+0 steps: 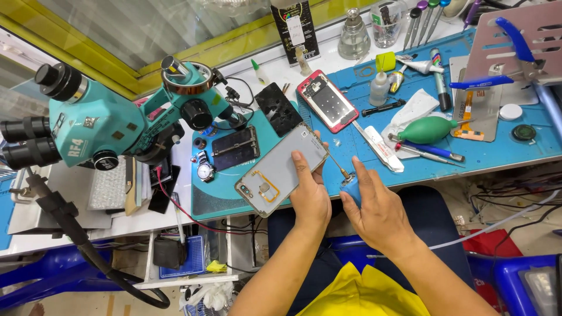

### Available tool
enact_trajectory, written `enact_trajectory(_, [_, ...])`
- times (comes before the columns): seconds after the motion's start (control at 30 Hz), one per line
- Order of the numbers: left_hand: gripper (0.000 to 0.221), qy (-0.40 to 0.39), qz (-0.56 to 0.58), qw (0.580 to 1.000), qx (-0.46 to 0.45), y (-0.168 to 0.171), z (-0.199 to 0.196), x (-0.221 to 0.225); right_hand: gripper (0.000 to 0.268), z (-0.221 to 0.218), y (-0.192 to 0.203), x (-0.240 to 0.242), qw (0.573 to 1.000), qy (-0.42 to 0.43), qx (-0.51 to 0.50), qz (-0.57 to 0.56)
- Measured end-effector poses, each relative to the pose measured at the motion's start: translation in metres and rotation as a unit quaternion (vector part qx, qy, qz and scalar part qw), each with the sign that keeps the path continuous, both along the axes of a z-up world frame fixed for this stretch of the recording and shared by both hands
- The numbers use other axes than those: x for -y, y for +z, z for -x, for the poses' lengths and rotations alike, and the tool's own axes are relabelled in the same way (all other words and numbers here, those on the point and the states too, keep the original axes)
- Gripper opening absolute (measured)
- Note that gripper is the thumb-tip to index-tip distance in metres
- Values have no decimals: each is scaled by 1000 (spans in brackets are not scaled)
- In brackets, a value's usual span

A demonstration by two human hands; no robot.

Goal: A person is repairing a mobile phone at a workstation, inspecting the back panel and using a handheld electric tool.

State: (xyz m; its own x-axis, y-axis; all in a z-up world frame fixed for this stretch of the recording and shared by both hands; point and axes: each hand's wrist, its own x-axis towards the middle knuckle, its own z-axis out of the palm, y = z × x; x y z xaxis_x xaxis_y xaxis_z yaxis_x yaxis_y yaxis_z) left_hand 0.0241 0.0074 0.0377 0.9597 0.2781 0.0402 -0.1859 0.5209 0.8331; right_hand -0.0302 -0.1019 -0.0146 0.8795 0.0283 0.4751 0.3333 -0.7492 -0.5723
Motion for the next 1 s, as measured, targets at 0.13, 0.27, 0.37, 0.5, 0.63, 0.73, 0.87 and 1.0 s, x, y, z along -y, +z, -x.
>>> enact_trajectory(0.13, [41, 5, 3, 1000, -6, 2, 1, -1, 65, -2, 1, -1, 1000, -13, 8, 21])
enact_trajectory(0.27, [43, 5, 11, 1000, -18, 10, 2, 0, 65, -3, 3, -3, 999, -14, 5, 39])
enact_trajectory(0.37, [43, 6, 19, 1000, -24, 15, 4, 0, 64, -4, 4, -4, 999, -19, 7, 43])
enact_trajectory(0.5, [42, 10, 32, 999, -34, 17, 4, -1, 64, -6, 2, -8, 999, -23, 14, 45])
enact_trajectory(0.63, [40, 12, 35, 998, -41, 6, 2, -2, 64, -9, -1, -9, 999, -22, 7, 42])
enact_trajectory(0.73, [39, 29, 68, 996, -53, 1, 1, -2, 64, -11, -5, -10, 999, -21, 5, 34])
enact_trajectory(0.87, [40, 13, 36, 998, -49, 2, 1, -5, 62, -15, -11, -4, 999, -29, -6, 10])
enact_trajectory(1.0, [38, 8, 14, 999, -45, -11, -8, -9, 61, -18, -9, 7, 999, -38, 17, -26])
